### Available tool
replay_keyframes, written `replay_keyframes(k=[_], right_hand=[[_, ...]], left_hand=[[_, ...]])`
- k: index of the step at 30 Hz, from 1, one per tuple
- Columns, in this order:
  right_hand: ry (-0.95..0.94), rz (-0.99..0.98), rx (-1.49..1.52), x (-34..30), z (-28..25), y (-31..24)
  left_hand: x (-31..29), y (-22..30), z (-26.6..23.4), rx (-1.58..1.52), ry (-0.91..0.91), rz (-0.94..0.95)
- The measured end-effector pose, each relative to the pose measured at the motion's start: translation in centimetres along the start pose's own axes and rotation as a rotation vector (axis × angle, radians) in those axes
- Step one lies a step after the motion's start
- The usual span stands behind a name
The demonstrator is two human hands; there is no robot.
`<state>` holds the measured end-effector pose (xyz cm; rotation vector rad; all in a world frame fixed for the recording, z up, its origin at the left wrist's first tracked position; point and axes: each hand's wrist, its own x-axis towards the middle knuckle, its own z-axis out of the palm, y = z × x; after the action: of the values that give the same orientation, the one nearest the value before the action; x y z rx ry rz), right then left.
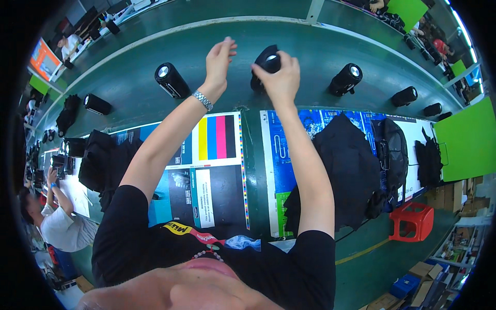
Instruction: The person assembles pieces of audio equipment by hand, fitting black fabric covers onto cylindrical speaker units and sliding components together at a workstation.
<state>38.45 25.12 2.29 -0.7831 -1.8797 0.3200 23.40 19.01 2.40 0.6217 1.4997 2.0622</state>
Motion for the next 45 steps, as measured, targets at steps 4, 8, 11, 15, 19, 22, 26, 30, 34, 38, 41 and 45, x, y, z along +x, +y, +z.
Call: replay_keyframes(k=[4, 8, 11, 15, 19, 22, 26, 30, 34, 38, 41, 45], right_hand=[[-0.195, 0.072, -0.111, -1.6, 0.3, -1.9], [-0.227, 0.116, -0.074, -0.7, 0.6, -0.1], [-0.294, 0.477, 0.231, -0.8, 0.5, 2.2], [-0.363, 0.525, 0.254, -0.7, 0.3, 2.9], [-0.291, 0.502, 0.171, -0.7, 1.0, 4.0], [-0.311, 0.525, 0.227, 0.1, 0.0, 3.5], [-0.251, 0.478, 0.213, -0.8, 0.6, 4.7], [-0.259, 0.482, 0.218, -0.2, 0.5, 4.9], [-0.243, 0.483, 0.264, 0.1, 0.3, 5.1], [-0.238, 0.482, 0.234, -0.1, 0.1, 5.4], [-0.242, 0.52, 0.215, -0.1, 0.0, 5.2], [-0.219, 0.521, 0.2, 0.3, 0.2, 5.8]], left_hand=[[1.1, 0.6, 1.0, 0.278, -0.357, 0.266], [2.8, 0.6, 2.2, 0.453, -0.639, 0.025], [3.8, 0.9, 2.7, 0.541, -0.677, -0.192], [6.2, 0.6, 2.5, 0.574, -0.734, -0.342], [5.8, 0.6, 4.3, 0.844, -0.708, 0.294], [3.8, 1.2, 4.7, 1.015, -0.628, 1.039], [2.6, 1.0, 4.3, 0.982, -0.624, 1.084], [4.1, 0.1, 4.6, 0.89, -0.554, 1.128], [6.6, -0.5, 4.3, 0.867, -0.514, 0.679], [7.1, 0.8, 4.8, 0.977, -0.709, 0.158], [7.7, 0.1, 4.8, 0.917, -0.85, 0.162], [7.8, -1.0, 6.6, 0.708, -0.865, 0.394]])
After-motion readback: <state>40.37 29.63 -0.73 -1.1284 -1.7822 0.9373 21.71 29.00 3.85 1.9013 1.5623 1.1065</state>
